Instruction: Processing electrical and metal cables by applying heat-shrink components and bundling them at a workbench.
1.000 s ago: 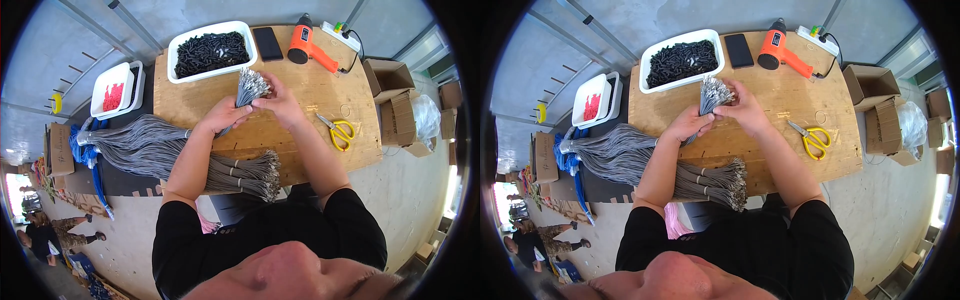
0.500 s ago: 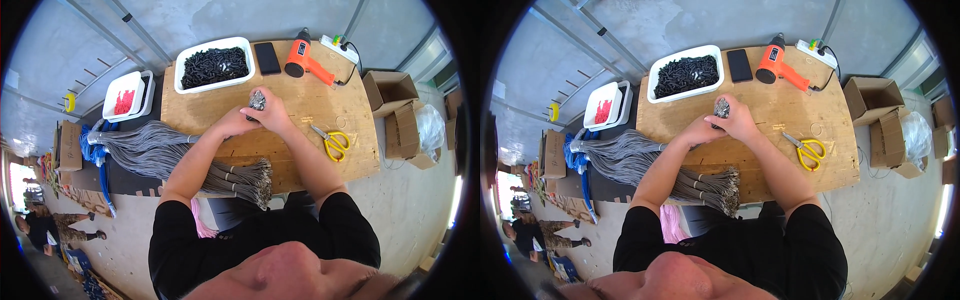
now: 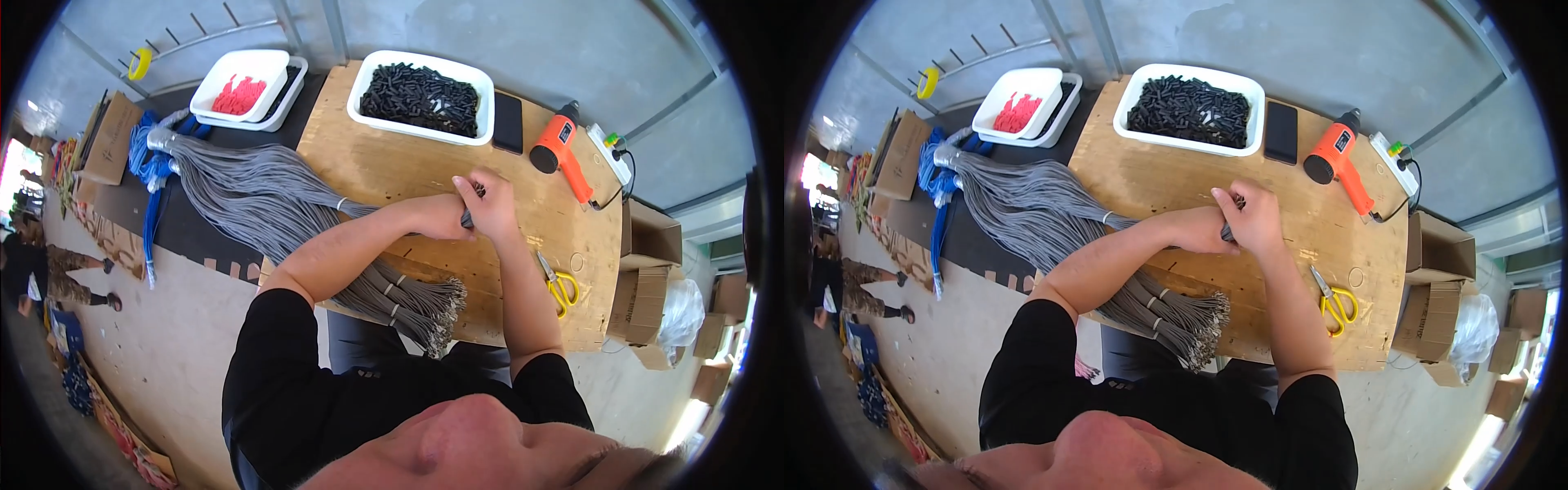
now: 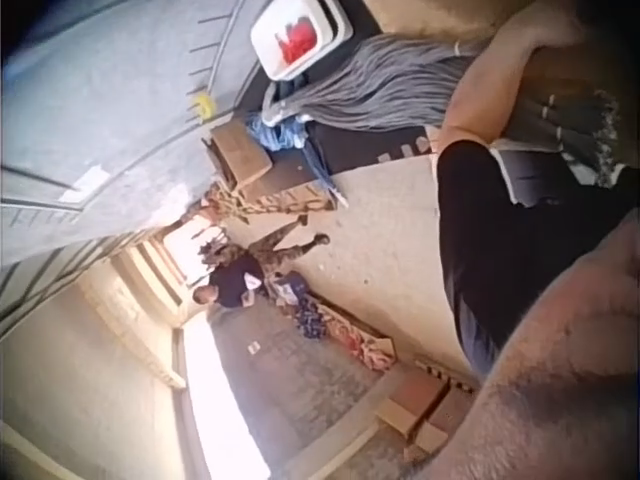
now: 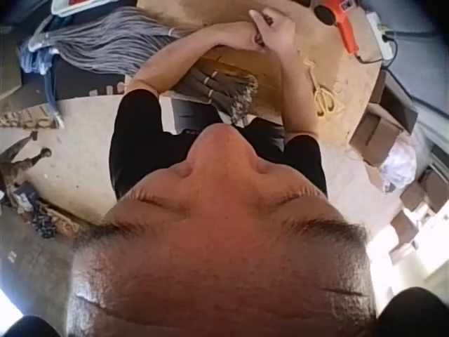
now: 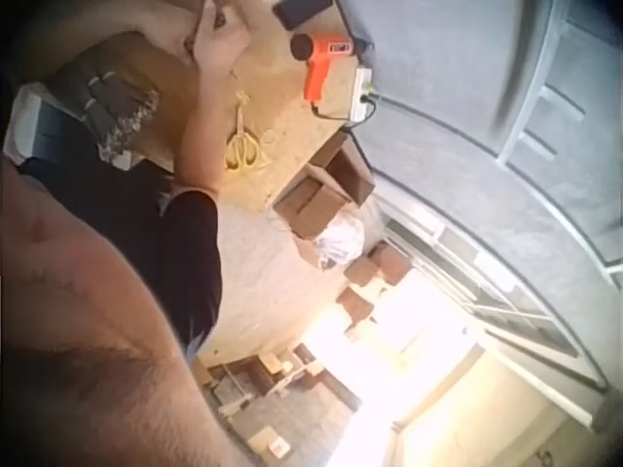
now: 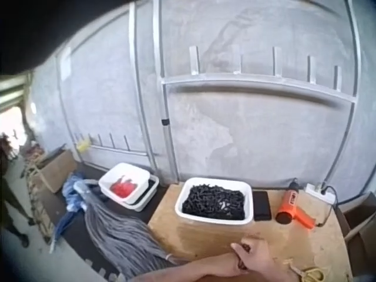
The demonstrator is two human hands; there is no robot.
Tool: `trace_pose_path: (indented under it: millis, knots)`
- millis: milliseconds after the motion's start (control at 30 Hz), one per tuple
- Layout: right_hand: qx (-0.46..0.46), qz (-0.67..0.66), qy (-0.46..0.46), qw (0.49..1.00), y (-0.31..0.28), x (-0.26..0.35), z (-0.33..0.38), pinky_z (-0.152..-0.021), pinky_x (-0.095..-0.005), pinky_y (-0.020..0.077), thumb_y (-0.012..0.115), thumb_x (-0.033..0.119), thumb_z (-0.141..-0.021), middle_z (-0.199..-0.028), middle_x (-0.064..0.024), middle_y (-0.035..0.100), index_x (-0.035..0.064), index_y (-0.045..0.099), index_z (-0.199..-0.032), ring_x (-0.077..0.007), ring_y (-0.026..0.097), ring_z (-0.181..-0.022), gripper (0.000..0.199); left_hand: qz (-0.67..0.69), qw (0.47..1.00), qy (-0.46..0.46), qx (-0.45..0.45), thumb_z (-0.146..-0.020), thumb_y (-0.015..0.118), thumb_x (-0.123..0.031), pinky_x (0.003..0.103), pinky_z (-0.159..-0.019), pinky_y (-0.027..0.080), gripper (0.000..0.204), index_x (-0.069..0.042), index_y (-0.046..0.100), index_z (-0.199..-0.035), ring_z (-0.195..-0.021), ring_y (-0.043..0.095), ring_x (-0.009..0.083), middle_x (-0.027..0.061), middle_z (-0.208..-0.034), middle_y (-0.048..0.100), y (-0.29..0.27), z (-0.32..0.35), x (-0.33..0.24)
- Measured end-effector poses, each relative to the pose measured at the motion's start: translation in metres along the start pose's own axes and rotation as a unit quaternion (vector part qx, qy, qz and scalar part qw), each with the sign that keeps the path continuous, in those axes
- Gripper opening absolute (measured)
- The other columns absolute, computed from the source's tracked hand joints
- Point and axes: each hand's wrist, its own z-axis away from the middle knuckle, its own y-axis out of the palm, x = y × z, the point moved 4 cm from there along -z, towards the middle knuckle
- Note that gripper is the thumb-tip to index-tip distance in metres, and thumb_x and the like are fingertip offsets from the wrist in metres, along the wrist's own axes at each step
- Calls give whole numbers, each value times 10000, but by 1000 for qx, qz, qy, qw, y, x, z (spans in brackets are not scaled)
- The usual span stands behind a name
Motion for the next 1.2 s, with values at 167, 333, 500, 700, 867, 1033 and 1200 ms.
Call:
trace_pose_path:
  millis: [167,333,500,700,867,1033,1200]
  knots:
    - [39,55,110,992,10,-11,-1,-597,-454,500,734,369,-987,-663,-196,624,-23,655,-760,-388,618,-606,460,63,993,-72,73,-1003,730,-254,359,-652,567,232,-27,682,-985,-697,711,212,101,-832,732,-2,11,0]
    - [115,89,112,983,0,3,-15,-735,-434,547,718,389,-1000,-922,-201,699,7,707,-970,-380,689,-824,383,161,985,-63,24,-1048,678,-258,312,-567,553,257,-11,688,-977,-612,697,170,67,-756,707,-3,10,16]
    - [76,78,-36,993,-20,44,-86,-863,-402,560,733,257,-992,-1170,-153,688,75,675,-1314,-303,685,-945,374,237,966,-99,-3,-1076,642,-271,322,-559,569,300,17,702,-1016,-635,717,190,81,-774,717,-7,0,29]
    - [285,174,49,941,68,-27,-174,-1046,-453,529,833,329,-885,-1316,-238,665,72,591,-1461,-376,676,-1192,676,235,963,-135,9,-1084,626,-251,330,-596,604,302,36,716,-1047,-660,733,204,119,-818,745,-9,-6,22]
    - [303,108,78,944,138,0,-193,-1114,-437,496,768,473,-939,-1418,-273,617,81,576,-1502,-397,625,-1297,712,238,962,-130,-5,-1077,629,-270,333,-622,611,327,29,731,-996,-667,742,200,126,-822,757,-11,4,29]
    - [295,148,-60,942,157,-7,-194,-1090,-474,492,736,431,-981,-1303,-274,655,56,676,-1346,-430,619,-1238,526,169,980,-103,10,-1022,693,-340,344,-607,631,377,15,739,-905,-640,748,192,125,-772,770,-7,-6,33]
    - [364,134,-88,918,143,-28,-193,-958,-445,520,716,176,-995,-1109,-222,687,35,602,-1163,-409,656,-1066,247,255,964,-81,2,-1017,676,-221,396,-662,656,258,35,695,-1029,-718,782,255,185,-875,785,-1,-9,33]
